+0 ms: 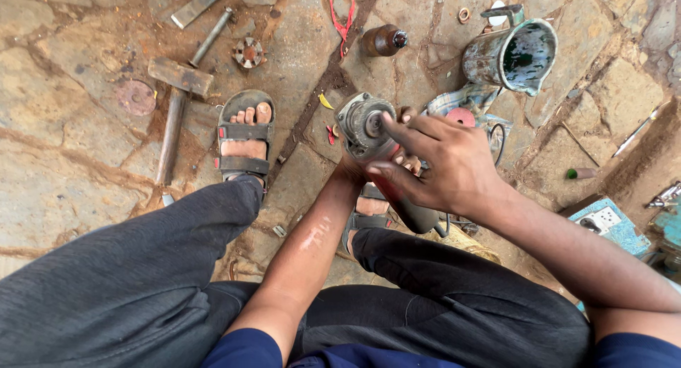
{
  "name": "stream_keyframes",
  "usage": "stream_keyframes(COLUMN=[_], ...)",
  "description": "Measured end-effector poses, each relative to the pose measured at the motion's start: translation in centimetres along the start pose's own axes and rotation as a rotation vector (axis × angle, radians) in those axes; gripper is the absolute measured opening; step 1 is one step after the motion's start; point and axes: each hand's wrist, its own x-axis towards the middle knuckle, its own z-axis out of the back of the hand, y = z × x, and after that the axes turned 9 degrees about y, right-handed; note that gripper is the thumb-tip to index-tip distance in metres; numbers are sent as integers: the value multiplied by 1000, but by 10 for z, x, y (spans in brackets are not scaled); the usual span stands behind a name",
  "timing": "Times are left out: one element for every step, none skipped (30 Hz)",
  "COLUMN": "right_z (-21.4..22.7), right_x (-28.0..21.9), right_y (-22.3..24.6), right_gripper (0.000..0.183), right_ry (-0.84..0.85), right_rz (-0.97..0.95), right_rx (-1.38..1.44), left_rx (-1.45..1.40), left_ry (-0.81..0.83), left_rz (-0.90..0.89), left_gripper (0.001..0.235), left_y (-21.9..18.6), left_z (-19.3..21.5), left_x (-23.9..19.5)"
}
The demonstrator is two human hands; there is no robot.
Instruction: The person uses an angle grinder to cut and grind parts of a metal water pump, then removes components by hand to disassemble the motor assembly.
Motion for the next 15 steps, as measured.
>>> stream_keyframes(right_z=[1, 4, 5, 5, 4, 7, 12, 17, 22, 28, 36, 42, 43, 44, 43], right_x=[0, -1, 0, 3, 7, 10, 14, 17, 17, 13, 8, 3, -3, -12, -21], right_y=[-2, -4, -4, -2, 1, 2, 0, -2, -5, -8, -13, -20, -26, -31, -37], right_gripper=[50, 43, 36, 45, 54, 63, 61, 58, 56, 61, 68, 74, 69, 63, 58], right_ry=[25, 50, 83, 44, 5, -33, 82, 198, 316, 220, 121, 23, 46, 70, 99], right_rz=[-39, -78, -113, -64, -18, 29, -101, -231, -359, -244, -123, -2, -38, -73, -108], right_rx=[-11, -21, -27, -38, -49, -59, -123, -187, -252, -169, -88, -6, 32, 70, 110], left_rx=[8, 9, 7, 6, 1, -6, -5, -12, -16, -22, -30, -34, -22, -10, 13], left_ry=[5, 9, 10, 10, 9, 10, 13, 16, 19, 20, 23, 24, 9, -10, -35], left_rz=[2, 3, -1, -1, -4, -4, 5, 19, 30, 44, 59, 72, 86, 101, 126], left_gripper=[80, 80, 80, 80, 80, 79, 79, 79, 79, 79, 79, 78, 78, 78, 82], left_y=[-2, -4, -4, -5, -4, -3, -3, -1, 4, 10, 15, 22, 27, 34, 41], left_z=[-1, -2, -3, -5, -6, -7, -7, -6, -5, -3, 0, 4, 8, 11, 15], left_x=[3, 4, 4, 4, 2, 2, 3, 5, 5, 6, 6, 6, 5, 2, 1])
